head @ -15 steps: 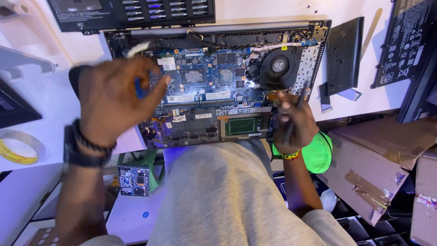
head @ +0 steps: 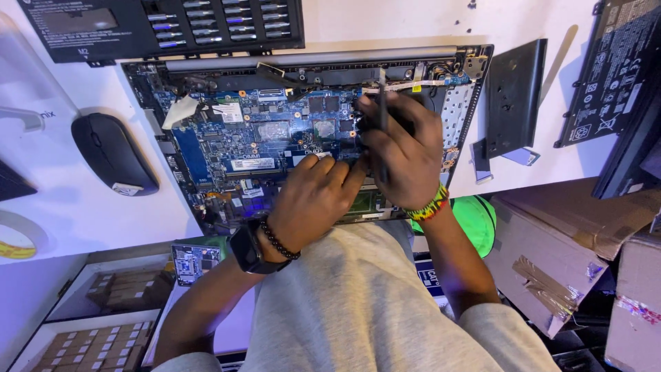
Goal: The person works on a disassembled laptop on a white workbench, using a screwdriver and a black pry tool to loosen and remove components from the exposed motherboard. They handle small screws and parts, reposition the laptop chassis, and press components into place on the board.
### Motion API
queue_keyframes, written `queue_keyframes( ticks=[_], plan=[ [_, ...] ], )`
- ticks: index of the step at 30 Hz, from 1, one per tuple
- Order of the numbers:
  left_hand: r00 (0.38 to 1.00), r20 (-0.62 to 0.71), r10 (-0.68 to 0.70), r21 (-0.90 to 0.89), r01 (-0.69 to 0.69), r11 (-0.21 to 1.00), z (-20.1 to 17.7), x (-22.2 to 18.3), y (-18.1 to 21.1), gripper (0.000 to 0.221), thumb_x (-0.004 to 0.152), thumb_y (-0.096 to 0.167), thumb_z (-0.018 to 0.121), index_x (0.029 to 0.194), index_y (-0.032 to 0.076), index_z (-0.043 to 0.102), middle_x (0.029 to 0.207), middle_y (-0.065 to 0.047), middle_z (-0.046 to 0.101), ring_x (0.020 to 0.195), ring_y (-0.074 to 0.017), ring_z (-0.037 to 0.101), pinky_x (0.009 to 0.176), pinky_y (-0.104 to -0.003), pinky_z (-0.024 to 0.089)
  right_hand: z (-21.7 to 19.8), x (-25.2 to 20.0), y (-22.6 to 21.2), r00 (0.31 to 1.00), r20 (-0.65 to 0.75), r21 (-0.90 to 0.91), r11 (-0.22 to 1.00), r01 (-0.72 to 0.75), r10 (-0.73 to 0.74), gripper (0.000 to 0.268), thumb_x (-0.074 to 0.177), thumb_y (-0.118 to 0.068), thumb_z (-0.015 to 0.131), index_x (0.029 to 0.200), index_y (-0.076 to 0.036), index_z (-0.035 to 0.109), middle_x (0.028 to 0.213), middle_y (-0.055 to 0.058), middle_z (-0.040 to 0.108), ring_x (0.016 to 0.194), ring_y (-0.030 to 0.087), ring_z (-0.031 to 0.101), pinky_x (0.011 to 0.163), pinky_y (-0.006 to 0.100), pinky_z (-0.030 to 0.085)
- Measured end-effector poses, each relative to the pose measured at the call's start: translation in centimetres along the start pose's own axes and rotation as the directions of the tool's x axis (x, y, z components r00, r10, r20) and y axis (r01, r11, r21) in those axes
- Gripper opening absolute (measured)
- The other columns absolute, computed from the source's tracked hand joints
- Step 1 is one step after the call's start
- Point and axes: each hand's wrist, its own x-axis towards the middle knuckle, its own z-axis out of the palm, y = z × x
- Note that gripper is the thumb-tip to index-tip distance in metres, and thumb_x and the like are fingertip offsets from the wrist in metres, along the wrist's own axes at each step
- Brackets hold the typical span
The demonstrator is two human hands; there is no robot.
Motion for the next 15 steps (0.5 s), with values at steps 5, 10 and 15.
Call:
queue_keyframes(
  ticks=[5,10,15],
  plan=[
    [0.998,-0.054,-0.010,0.022,0.011,1.000,1.4,0.0,0.7,0.015,0.095,0.008,0.064,0.105,0.007,0.075,0.069,-0.008,0.056,0.068,-0.0270,0.062,0.063,-0.038,0.050,0.7,2.4,2.6,0.981,-0.081,-0.046,0.983,0.175,-0.179,0.018,0.104,-0.014,0.066,0.088,-0.007,0.069,0.099,0.011,0.076,0.097,0.038,0.066,0.081,0.047,0.052],
    [0.993,-0.104,-0.052,0.023,0.055,0.998,0.4,0.8,1.4,0.015,0.098,0.008,0.061,0.103,0.006,0.075,0.070,-0.009,0.056,0.070,-0.0262,0.061,0.066,-0.037,0.050,-0.1,1.3,4.0,0.961,-0.134,0.075,0.965,0.252,-0.241,0.017,0.094,0.001,0.076,0.078,-0.004,0.072,0.087,0.015,0.076,0.087,0.039,0.064,0.081,0.046,0.055],
    [0.991,-0.112,-0.075,0.097,0.086,0.992,-0.7,2.4,0.1,0.016,0.094,0.004,0.064,0.106,0.005,0.075,0.070,-0.007,0.055,0.069,-0.0264,0.061,0.065,-0.039,0.049,-1.7,1.8,4.2,0.970,-0.232,0.279,0.960,0.000,0.068,0.027,0.096,0.005,0.076,0.091,0.000,0.050,0.092,0.022,0.074,0.096,0.041,0.063,0.089,0.046,0.049]
  ],
)
